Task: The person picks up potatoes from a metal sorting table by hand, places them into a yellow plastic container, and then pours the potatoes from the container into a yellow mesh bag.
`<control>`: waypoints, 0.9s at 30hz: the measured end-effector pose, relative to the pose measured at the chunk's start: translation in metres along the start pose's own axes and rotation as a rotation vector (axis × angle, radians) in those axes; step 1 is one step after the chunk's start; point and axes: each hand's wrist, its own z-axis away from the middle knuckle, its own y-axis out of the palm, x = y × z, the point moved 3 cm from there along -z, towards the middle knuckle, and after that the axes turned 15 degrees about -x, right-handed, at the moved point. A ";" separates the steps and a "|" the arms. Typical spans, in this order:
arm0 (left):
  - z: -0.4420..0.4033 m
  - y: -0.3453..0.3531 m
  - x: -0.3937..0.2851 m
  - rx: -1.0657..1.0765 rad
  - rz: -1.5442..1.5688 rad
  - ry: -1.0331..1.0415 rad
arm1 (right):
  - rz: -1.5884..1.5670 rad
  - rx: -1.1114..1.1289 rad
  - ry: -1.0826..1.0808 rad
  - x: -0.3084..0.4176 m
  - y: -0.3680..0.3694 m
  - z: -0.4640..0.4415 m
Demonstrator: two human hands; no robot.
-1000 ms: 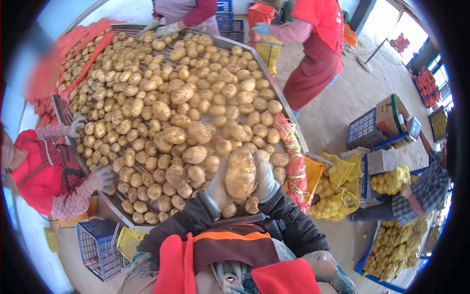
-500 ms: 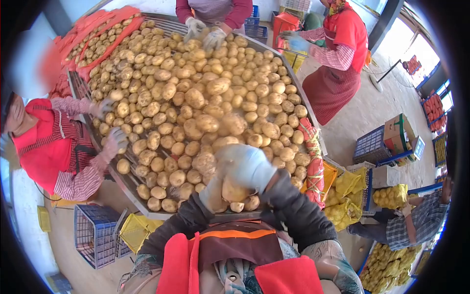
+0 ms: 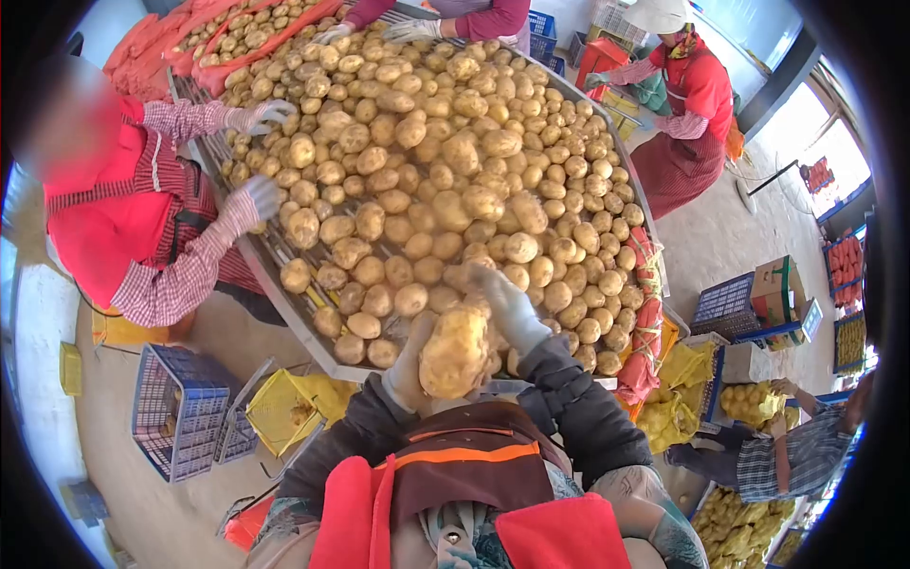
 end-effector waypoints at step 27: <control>0.068 -0.026 -0.029 -0.481 -0.600 0.399 | 0.689 0.073 -0.323 0.041 0.081 0.004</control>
